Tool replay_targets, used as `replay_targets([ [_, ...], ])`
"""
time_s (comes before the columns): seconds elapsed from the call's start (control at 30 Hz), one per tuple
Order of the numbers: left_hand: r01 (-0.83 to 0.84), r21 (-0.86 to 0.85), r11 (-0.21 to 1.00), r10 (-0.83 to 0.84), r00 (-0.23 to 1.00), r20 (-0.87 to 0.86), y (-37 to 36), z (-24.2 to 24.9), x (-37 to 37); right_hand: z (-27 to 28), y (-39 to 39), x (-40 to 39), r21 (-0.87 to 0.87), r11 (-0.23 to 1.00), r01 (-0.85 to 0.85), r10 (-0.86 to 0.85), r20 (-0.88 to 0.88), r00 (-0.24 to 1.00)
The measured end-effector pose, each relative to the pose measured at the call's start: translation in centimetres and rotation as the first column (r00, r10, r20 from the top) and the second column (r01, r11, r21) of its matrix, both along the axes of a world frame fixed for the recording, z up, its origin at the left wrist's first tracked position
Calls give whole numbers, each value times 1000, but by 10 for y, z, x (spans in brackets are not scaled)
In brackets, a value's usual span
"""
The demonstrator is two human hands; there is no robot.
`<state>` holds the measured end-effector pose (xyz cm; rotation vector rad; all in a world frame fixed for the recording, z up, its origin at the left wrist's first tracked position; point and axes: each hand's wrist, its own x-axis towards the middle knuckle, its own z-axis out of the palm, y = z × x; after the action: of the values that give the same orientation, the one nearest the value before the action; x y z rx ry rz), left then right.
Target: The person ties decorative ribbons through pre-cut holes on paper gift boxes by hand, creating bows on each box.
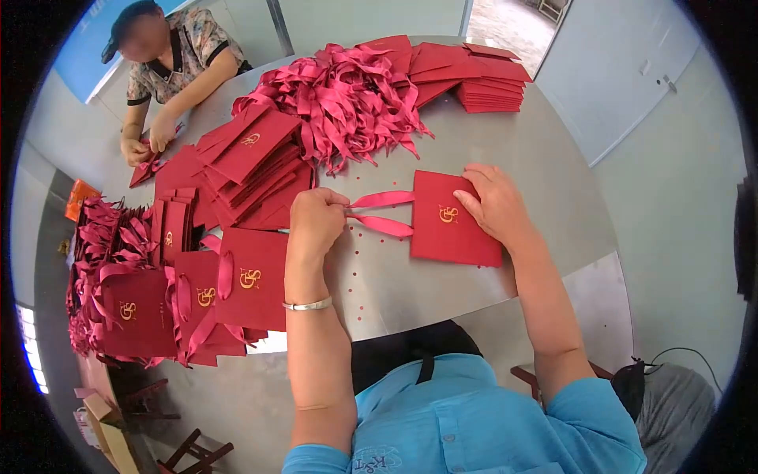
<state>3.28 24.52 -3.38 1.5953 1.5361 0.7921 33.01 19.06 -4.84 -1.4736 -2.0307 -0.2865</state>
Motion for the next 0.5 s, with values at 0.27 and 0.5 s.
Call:
replay_targets([
  [0.27,-10,73,997,16,996,-83,0,-2,1,1,1,-2,-12,1000,0,0,-45,999],
  [0.5,-127,521,844,284,930,-233,-7,3,21,2,0,-9,-9,999,49,-50,-16,999],
])
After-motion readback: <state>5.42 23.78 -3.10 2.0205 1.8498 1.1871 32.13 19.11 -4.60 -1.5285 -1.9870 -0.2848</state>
